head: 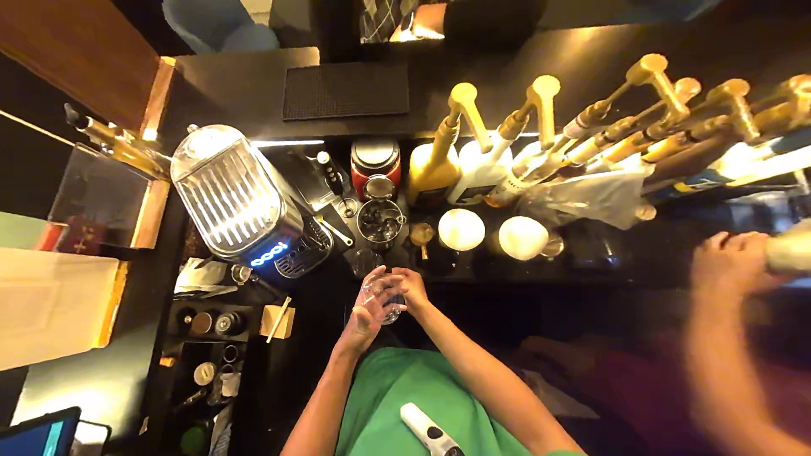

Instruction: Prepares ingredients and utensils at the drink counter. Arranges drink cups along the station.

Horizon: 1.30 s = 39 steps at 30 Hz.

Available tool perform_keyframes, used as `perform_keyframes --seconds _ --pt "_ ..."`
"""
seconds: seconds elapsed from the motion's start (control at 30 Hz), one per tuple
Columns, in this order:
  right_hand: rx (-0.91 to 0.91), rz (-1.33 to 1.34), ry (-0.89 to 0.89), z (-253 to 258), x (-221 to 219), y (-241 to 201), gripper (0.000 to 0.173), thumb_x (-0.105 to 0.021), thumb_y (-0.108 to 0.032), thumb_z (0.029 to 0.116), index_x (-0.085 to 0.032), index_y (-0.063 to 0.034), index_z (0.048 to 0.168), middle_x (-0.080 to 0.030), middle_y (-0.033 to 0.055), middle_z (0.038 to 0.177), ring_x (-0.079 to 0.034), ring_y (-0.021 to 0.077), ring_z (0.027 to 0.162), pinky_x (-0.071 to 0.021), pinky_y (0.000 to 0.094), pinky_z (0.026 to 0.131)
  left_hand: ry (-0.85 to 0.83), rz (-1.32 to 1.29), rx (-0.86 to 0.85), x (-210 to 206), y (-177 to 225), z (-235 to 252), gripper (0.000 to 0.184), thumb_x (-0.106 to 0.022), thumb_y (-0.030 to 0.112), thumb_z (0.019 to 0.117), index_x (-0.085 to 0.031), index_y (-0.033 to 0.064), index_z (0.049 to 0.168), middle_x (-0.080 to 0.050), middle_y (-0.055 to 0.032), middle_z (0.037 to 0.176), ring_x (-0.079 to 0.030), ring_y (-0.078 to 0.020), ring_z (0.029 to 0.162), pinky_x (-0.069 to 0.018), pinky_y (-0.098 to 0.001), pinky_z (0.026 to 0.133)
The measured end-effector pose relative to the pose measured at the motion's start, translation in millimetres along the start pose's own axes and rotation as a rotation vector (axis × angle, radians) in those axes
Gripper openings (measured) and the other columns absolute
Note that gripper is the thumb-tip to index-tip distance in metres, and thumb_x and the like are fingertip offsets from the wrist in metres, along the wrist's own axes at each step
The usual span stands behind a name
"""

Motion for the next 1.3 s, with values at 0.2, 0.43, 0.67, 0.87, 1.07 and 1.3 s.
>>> perform_keyframes --seconds 0.2,0.43,0.67,0.87,1.07,1.3 --pt "0.025 -0.036 -0.082 -27 12 -13 0.031 -0.059 -0.012 0.1028 -0.060 0.0034 0.130 -0.070 0.0175 0.111 -0.072 0.0215 0.093 -0.0616 0.0377 0.083 -0.061 -0.083 0.030 -9 4 6 0.126 -0.074 0.077 0.0709 -0.016 0.0080 0.159 -0.050 -0.0235 0.148 -0.059 -0.0398 0.127 -0.0574 -0.0510 0.095" --pt "0.266 -0.159 -0.034 -80 65 -63 0.023 -0.059 -0.020 0.1045 -0.067 -0.0046 0.120 -0.075 0.0066 0.103 -0.073 0.0170 0.090 -0.0626 0.0331 0.082 -0.238 0.359 0.016 -31 9 18 0.116 -0.073 0.064 0.0819 -0.016 -0.0025 0.158 -0.047 -0.0192 0.149 -0.057 -0.0314 0.126 -0.0558 -0.0443 0.096" --pt "0.504 -0.166 0.014 -139 113 -123 0.025 -0.058 -0.021 0.1049 -0.068 -0.0059 0.122 -0.073 0.0073 0.112 -0.072 0.0194 0.100 -0.0619 0.0341 0.088 -0.396 0.682 0.054 -56 -4 31 0.105 -0.085 0.045 0.0748 -0.032 0.0040 0.155 -0.046 -0.0119 0.152 -0.053 -0.0257 0.131 -0.0523 -0.0408 0.103" --pt "0.758 -0.320 -0.046 -167 125 -147 0.029 -0.064 -0.025 0.1022 -0.068 -0.0068 0.125 -0.068 0.0061 0.123 -0.068 0.0166 0.109 -0.0604 0.0330 0.092 -0.471 0.693 0.098 -81 -15 36 0.101 -0.085 0.036 0.0791 -0.029 0.0071 0.158 -0.048 -0.0107 0.150 -0.057 -0.0225 0.125 -0.0549 -0.0377 0.100" --pt "0.828 -0.601 -0.167 -168 136 -132 0.037 -0.073 -0.026 0.0961 -0.069 -0.0173 0.132 -0.061 0.0047 0.135 -0.057 0.0153 0.128 -0.0520 0.0329 0.107 -0.691 0.669 0.194 -99 -47 24 0.105 -0.082 0.040 0.0837 -0.018 0.0097 0.161 -0.052 -0.0102 0.144 -0.058 -0.0219 0.125 -0.0551 -0.0390 0.101" --pt "0.877 -0.689 -0.362 -171 154 -102 0.037 -0.081 -0.032 0.0887 -0.074 -0.0204 0.123 -0.063 0.0031 0.123 -0.056 0.0141 0.119 -0.0507 0.0306 0.103 -0.759 0.512 0.364 -103 -99 2 0.121 -0.082 0.036 0.0797 0.002 0.0141 0.164 -0.055 -0.0129 0.143 -0.060 -0.0222 0.125 -0.0536 -0.0402 0.104"
Point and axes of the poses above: each hand's wrist, its own z-axis towards the middle knuckle, its own x-axis out of the back of the hand, y = z × x, the point moved 9 cm from there along z, towards the middle knuckle
